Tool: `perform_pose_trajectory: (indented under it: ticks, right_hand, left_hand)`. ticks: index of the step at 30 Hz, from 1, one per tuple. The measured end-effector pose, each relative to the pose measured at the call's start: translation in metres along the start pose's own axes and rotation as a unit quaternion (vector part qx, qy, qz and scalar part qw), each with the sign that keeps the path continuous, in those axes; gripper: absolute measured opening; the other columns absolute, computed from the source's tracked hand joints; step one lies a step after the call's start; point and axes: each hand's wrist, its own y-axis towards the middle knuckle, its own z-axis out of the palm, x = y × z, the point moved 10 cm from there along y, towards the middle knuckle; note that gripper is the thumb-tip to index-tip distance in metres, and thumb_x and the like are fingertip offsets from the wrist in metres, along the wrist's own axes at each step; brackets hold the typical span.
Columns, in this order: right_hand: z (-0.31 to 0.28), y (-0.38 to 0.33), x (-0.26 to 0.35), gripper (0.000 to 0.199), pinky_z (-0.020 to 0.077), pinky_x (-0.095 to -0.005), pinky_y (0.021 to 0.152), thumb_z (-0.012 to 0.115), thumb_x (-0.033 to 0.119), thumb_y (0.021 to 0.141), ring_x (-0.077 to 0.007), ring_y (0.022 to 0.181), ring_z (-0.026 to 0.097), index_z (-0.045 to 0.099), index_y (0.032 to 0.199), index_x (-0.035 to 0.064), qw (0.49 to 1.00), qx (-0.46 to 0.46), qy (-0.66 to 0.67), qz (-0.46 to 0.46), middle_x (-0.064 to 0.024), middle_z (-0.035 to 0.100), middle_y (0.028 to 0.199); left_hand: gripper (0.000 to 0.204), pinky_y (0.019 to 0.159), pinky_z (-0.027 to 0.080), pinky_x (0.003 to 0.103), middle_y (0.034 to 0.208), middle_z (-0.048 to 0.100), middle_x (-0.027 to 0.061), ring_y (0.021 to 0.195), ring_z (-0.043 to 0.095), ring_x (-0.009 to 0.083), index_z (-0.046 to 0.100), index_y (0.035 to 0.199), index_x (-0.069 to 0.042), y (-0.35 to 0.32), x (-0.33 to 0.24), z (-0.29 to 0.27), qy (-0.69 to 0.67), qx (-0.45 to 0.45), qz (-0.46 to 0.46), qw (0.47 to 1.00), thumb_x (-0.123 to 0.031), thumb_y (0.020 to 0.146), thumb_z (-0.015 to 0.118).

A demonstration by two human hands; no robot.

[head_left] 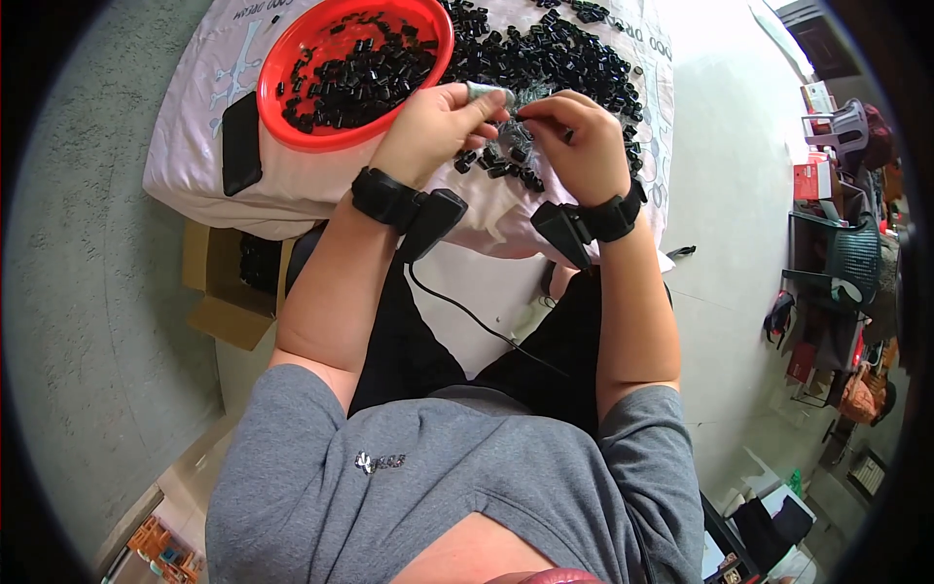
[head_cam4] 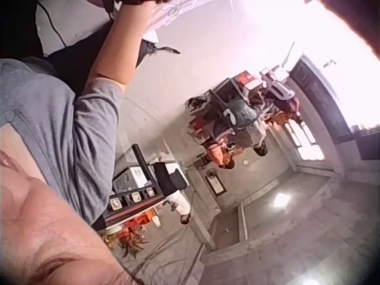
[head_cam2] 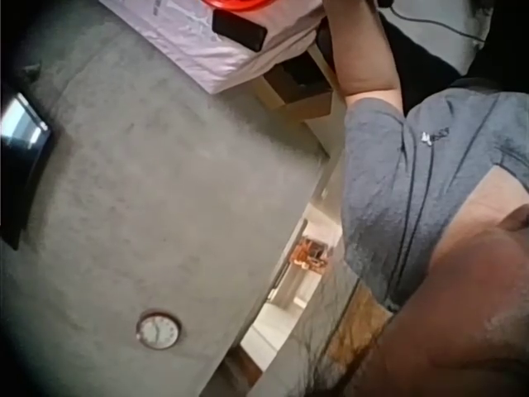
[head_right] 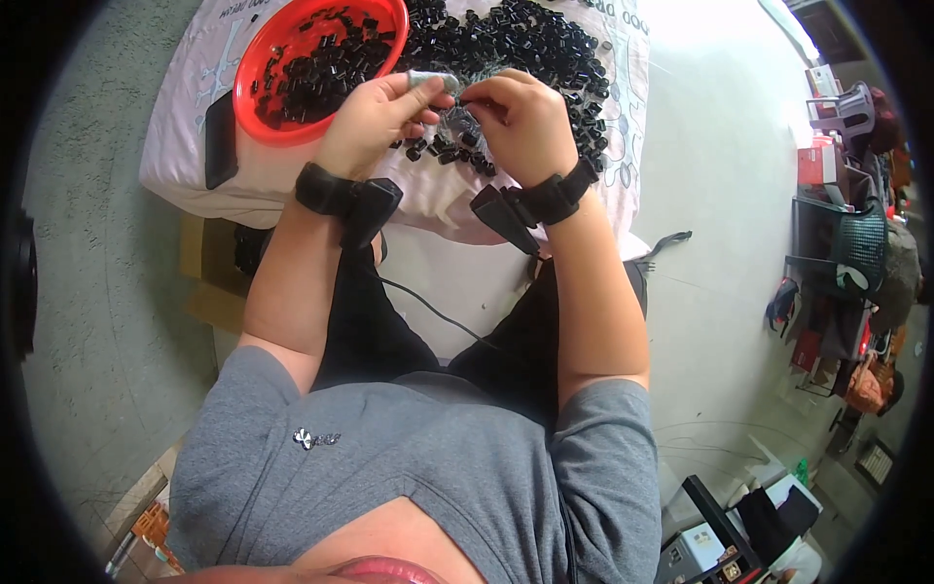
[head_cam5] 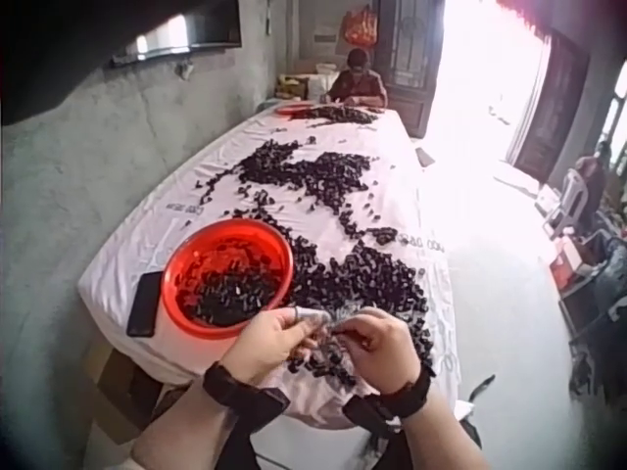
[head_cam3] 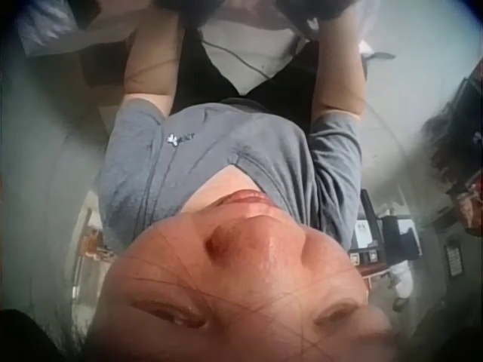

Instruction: The person picks up a small black component and a green mesh piece by hand and fits the component into the mesh. They repeat this process multiple times, placing each assembled unit onto the table.

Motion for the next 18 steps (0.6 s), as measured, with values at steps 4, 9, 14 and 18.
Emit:
perform_pose_trajectory:
  ticks: [4,9,14,18]
  right_hand:
    - [-0.006,0.001,0.000,0.016,0.0499,-0.0243,0.066,0.067,-0.003,0.076,-0.0133,0.071,0.062,0.069,0.090,0.0016,0.999,-0.020,0.035,0.014,-0.0062,0.065,0.082]
    - [-0.006,0.000,-0.001,0.017,0.0505,-0.0241,0.067,0.066,-0.003,0.076,-0.0135,0.073,0.063,0.069,0.092,0.0018,0.998,-0.032,0.053,0.024,-0.0064,0.065,0.083]
    - [-0.010,-0.002,-0.003,0.010,0.0514,-0.0280,0.067,0.067,-0.001,0.074,-0.0191,0.073,0.064,0.066,0.084,0.0006,0.999,-0.009,0.012,0.050,-0.0095,0.065,0.079]
    - [0.014,-0.017,-0.017,0.011,0.0502,-0.0381,0.070,0.062,0.001,0.068,-0.0324,0.075,0.061,0.065,0.079,0.0017,0.981,0.143,-0.128,0.039,-0.0151,0.061,0.077]
  left_hand:
    - [0.020,0.064,0.050,0.018,0.085,0.067,0.0035,0.073,0.062,0.0070,0.065,0.097,-0.001,-0.003,-0.001,0.015,-0.057,0.049,-0.001,0.997,-0.019,0.088,0.067]
    - [0.019,0.071,0.052,0.019,0.091,0.067,0.0037,0.079,0.064,0.0078,0.064,0.102,-0.002,-0.001,0.000,0.020,-0.103,0.061,0.002,0.993,-0.015,0.088,0.066]
    - [0.019,0.076,0.053,0.020,0.093,0.067,0.0027,0.083,0.064,0.0081,0.063,0.105,-0.003,0.000,0.000,0.020,-0.117,0.087,0.010,0.989,-0.011,0.088,0.065]
    - [0.019,0.078,0.053,0.021,0.092,0.066,0.0018,0.083,0.063,0.0077,0.063,0.105,-0.003,0.005,0.000,0.002,-0.131,0.019,0.023,0.991,-0.010,0.088,0.066]
